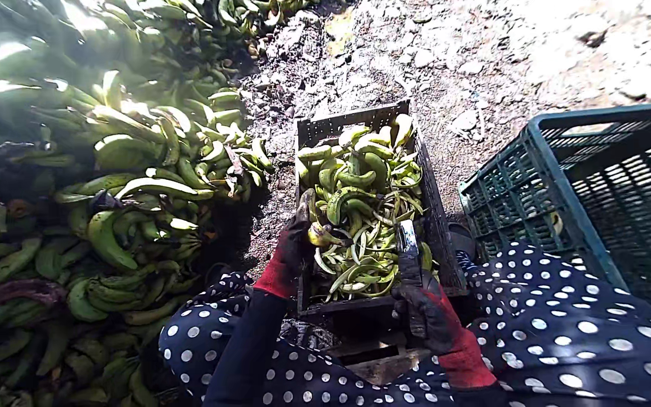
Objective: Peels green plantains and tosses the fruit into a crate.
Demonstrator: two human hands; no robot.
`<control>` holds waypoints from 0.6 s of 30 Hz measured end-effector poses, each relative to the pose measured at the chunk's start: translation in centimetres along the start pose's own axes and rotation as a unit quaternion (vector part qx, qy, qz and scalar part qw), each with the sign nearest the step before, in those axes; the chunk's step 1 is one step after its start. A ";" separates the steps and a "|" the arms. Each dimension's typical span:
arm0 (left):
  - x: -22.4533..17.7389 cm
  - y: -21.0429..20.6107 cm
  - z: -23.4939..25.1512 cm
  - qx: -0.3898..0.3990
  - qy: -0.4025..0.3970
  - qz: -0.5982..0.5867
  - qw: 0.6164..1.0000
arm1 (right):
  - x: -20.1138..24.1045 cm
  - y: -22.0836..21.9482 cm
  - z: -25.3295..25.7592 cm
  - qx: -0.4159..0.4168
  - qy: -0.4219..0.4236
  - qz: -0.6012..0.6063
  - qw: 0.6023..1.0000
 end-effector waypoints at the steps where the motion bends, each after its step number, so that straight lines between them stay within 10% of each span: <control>1: 0.1 -0.2 -0.2 -0.014 0.003 0.039 0.999 | -0.2 -0.7 -0.4 0.002 0.005 -0.007 1.000; 11: 1.4 -2.5 -1.3 -0.003 -0.078 0.095 0.992 | -3.5 -3.8 0.5 0.081 0.052 -0.130 0.987; 18: 3.3 -3.0 -0.6 0.061 -0.174 0.151 0.971 | 2.7 -5.6 -2.2 0.054 0.366 0.097 0.924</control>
Point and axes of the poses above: each hand's wrist, its own z-axis towards the middle knuckle, its own y-axis out of the back of the hand, x = y × z, the point moved 1 cm from there along z, towards the middle knuckle
